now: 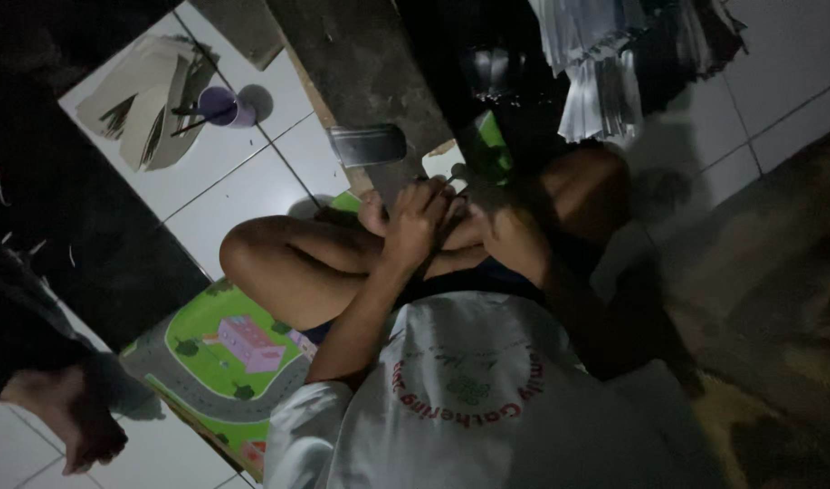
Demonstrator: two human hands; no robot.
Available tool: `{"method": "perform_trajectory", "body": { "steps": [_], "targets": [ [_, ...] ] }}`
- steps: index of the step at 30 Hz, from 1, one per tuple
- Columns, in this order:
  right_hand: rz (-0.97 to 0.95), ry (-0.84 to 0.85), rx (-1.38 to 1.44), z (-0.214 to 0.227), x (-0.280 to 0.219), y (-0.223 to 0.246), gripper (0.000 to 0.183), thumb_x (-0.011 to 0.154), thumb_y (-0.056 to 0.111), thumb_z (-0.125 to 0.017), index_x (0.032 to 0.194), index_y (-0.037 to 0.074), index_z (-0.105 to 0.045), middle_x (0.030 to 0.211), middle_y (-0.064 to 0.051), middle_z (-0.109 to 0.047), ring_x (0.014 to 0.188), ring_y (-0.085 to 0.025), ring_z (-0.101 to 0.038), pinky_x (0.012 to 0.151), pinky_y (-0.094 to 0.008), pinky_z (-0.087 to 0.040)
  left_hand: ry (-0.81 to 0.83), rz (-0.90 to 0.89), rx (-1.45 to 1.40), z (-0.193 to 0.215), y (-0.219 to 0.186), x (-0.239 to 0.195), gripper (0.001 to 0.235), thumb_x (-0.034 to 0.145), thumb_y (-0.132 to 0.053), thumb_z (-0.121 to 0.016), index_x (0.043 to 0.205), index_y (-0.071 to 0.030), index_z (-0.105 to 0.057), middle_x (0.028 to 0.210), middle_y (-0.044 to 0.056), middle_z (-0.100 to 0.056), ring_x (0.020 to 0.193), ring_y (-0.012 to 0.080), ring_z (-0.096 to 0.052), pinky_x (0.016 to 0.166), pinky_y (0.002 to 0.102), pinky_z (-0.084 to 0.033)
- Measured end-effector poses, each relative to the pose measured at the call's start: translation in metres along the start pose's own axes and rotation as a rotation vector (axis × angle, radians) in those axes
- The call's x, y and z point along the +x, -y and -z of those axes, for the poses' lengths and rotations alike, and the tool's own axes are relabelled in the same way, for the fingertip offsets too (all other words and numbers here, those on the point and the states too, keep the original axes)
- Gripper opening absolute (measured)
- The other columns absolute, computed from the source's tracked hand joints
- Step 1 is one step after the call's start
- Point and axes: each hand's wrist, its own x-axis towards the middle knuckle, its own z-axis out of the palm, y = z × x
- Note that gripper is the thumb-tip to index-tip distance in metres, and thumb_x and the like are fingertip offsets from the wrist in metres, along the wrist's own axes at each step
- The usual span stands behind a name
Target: The person sits on a mat and sands a small rectangular piece of wood using a green sanding block. They repeatedly rub the block along the edges and surfaces of the wood, occasionally flipping the piece to work on different sides.
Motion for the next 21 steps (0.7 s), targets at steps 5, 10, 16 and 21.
{"method": "perform_trajectory", "body": {
  "steps": [5, 10, 16, 21],
  "targets": [
    [0.156, -0.221, 0.282, 0.014, -0.008, 0.013, 0.034, 0.105, 0.031, -0.058, 0.110, -0.002, -0.064, 0.081, -0.026, -0.069, 0.067, -0.041, -0.067, 0.057, -0.048, -0.051, -0.045, -0.016, 0.012, -0.003, 0.000, 0.000, 0.020, 0.088, -0.008, -0.081, 0.103, 0.000, -0.071, 0.117, 0.014, -0.065, 0.098, 0.0330, -0.061, 0.083, 0.044, -0.050],
    [0.133, -0.153, 0.317, 0.018, -0.017, 0.016, 0.037, 0.107, 0.031, -0.059, 0.121, -0.003, -0.064, 0.085, -0.027, -0.067, 0.069, -0.043, -0.065, 0.055, -0.048, -0.050, 0.122, 0.095, 0.063, -0.007, 0.004, -0.005, 0.018, 0.090, -0.009, -0.079, 0.104, -0.002, -0.069, 0.102, 0.014, -0.061, 0.098, 0.0330, -0.061, 0.085, 0.044, -0.051],
    [-0.010, -0.430, -0.047, -0.021, -0.045, -0.083, 0.034, 0.105, 0.033, -0.063, 0.116, 0.001, -0.068, 0.089, -0.025, -0.066, 0.072, -0.038, -0.064, 0.062, -0.048, -0.050, 0.028, -0.003, 0.115, 0.002, -0.004, 0.001, 0.033, 0.088, -0.009, -0.076, 0.116, 0.003, -0.064, 0.107, 0.018, -0.063, 0.097, 0.0365, -0.062, 0.084, 0.046, -0.051],
    [-0.236, -0.437, -0.241, 0.001, -0.119, -0.146, 0.039, 0.106, 0.034, -0.061, 0.124, 0.000, -0.064, 0.102, -0.023, -0.067, 0.083, -0.036, -0.064, 0.071, -0.046, -0.051, 0.022, 0.098, 0.049, 0.002, 0.000, 0.006, 0.022, 0.086, -0.005, -0.074, 0.107, -0.001, -0.068, 0.092, 0.016, -0.068, 0.084, 0.0334, -0.067, 0.073, 0.043, -0.053]
  ]
}}
